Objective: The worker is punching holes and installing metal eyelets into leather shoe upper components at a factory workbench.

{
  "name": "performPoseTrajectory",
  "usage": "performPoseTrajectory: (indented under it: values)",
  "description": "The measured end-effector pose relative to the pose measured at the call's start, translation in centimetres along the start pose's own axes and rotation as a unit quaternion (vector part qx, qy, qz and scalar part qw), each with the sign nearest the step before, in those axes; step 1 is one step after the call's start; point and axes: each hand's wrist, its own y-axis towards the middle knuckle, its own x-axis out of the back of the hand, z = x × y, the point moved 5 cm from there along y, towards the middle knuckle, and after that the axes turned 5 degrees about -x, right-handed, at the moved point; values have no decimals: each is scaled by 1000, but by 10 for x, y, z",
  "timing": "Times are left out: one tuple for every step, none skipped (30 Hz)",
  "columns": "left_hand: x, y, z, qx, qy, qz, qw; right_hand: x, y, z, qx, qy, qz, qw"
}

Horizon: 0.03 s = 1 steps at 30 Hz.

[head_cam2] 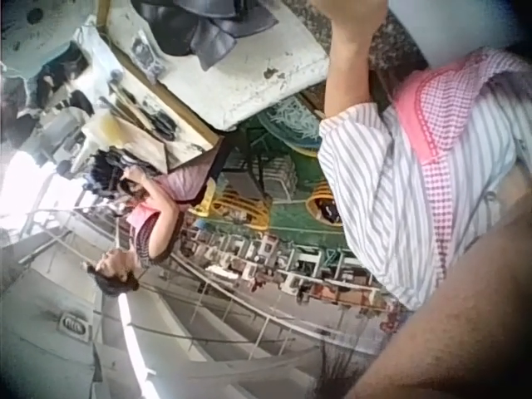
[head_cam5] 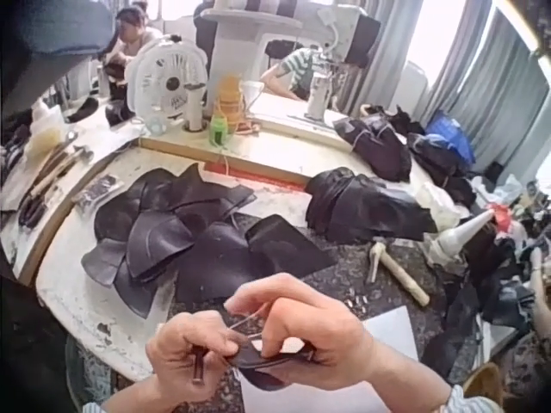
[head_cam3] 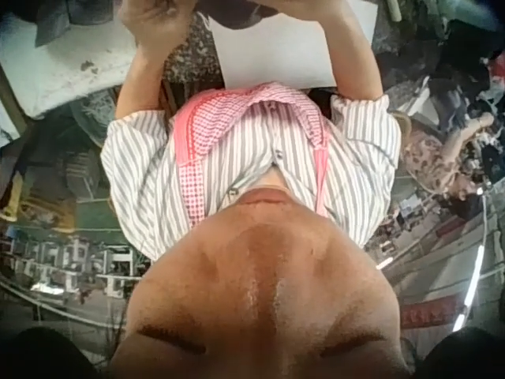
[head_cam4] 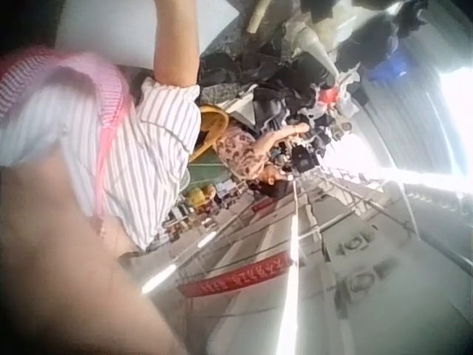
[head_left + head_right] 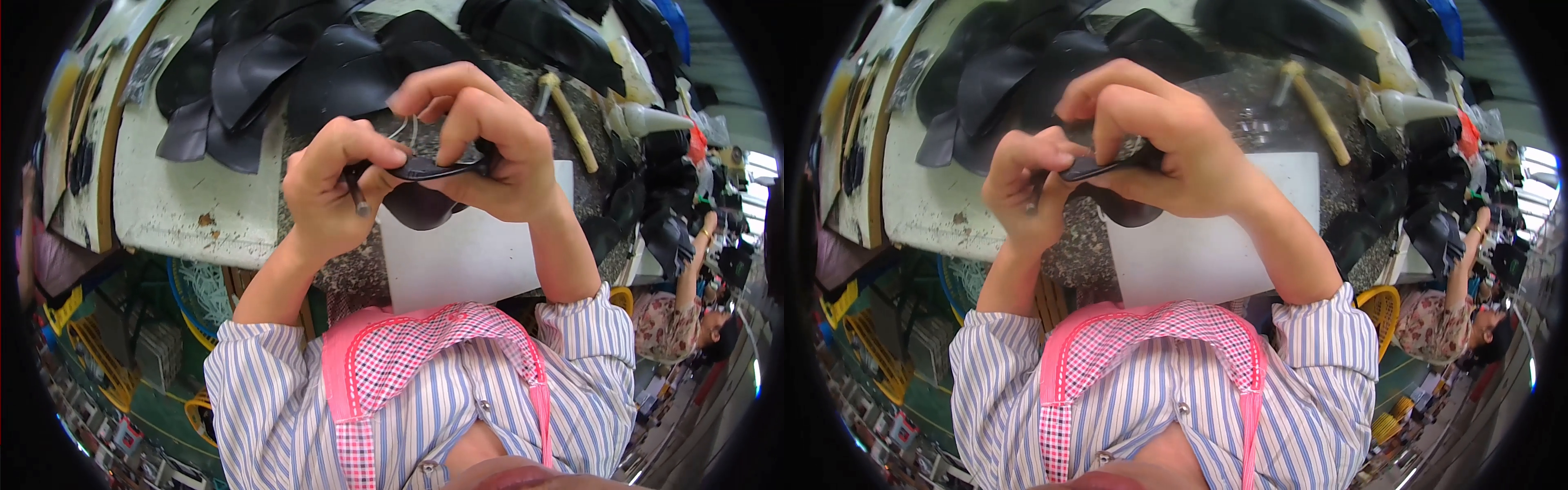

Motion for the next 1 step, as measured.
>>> performPoseTrajectory:
  values:
    - [-4,1,-1,-1,11,18,1000,3,1,3,19,12,0,1000]
